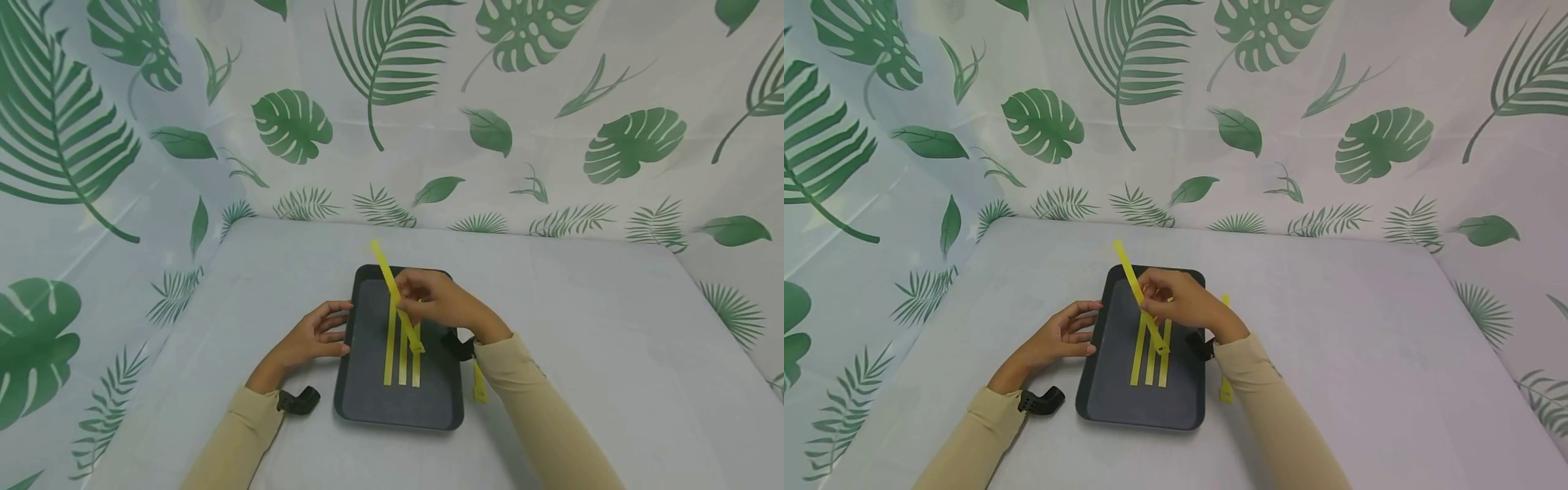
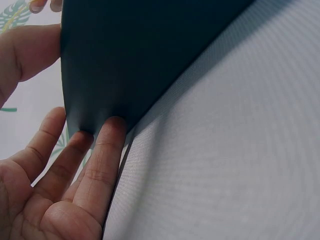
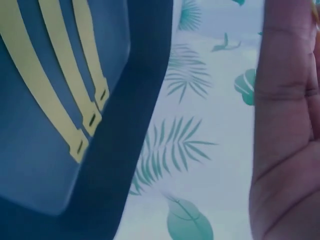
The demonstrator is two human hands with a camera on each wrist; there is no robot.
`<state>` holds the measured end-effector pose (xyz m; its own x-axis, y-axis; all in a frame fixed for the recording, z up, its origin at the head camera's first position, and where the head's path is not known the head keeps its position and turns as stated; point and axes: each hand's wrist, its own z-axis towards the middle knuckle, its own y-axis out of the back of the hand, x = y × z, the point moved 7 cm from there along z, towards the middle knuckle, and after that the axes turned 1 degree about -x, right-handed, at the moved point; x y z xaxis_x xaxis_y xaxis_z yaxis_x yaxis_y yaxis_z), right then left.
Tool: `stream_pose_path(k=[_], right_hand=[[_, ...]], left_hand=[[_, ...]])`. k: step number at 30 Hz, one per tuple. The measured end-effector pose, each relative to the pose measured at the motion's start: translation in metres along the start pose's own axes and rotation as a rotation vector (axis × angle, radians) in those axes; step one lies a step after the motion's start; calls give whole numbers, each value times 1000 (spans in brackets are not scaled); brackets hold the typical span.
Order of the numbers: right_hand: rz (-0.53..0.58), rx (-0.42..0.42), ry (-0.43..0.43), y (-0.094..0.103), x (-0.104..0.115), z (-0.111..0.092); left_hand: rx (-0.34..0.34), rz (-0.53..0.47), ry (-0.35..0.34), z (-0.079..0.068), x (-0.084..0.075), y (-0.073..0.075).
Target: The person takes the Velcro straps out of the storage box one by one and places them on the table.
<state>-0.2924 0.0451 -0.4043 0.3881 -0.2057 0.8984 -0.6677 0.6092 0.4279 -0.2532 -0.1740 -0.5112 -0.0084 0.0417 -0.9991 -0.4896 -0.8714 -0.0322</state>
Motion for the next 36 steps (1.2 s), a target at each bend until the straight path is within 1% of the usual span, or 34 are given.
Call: stream_pose_path(k=[6, 11, 17, 21, 27, 36], right_hand=[[171, -59, -33, 6, -7, -9], [255, -117, -59, 13, -11, -20], [288, -205, -127, 20, -18, -34], [285, -246, -172, 24, -27, -43], [278, -278, -225, 29, -35, -57], [281, -309, -249, 38, -46, -79]], left_hand=[[-1, -12, 2, 0, 2, 0], [4, -15, 1, 1, 3, -1], [6, 3, -7, 2, 5, 0], [0, 17, -1, 0, 4, 1], [-5, 37, -7, -2, 2, 1], [-4, 43, -2, -1, 4, -1]])
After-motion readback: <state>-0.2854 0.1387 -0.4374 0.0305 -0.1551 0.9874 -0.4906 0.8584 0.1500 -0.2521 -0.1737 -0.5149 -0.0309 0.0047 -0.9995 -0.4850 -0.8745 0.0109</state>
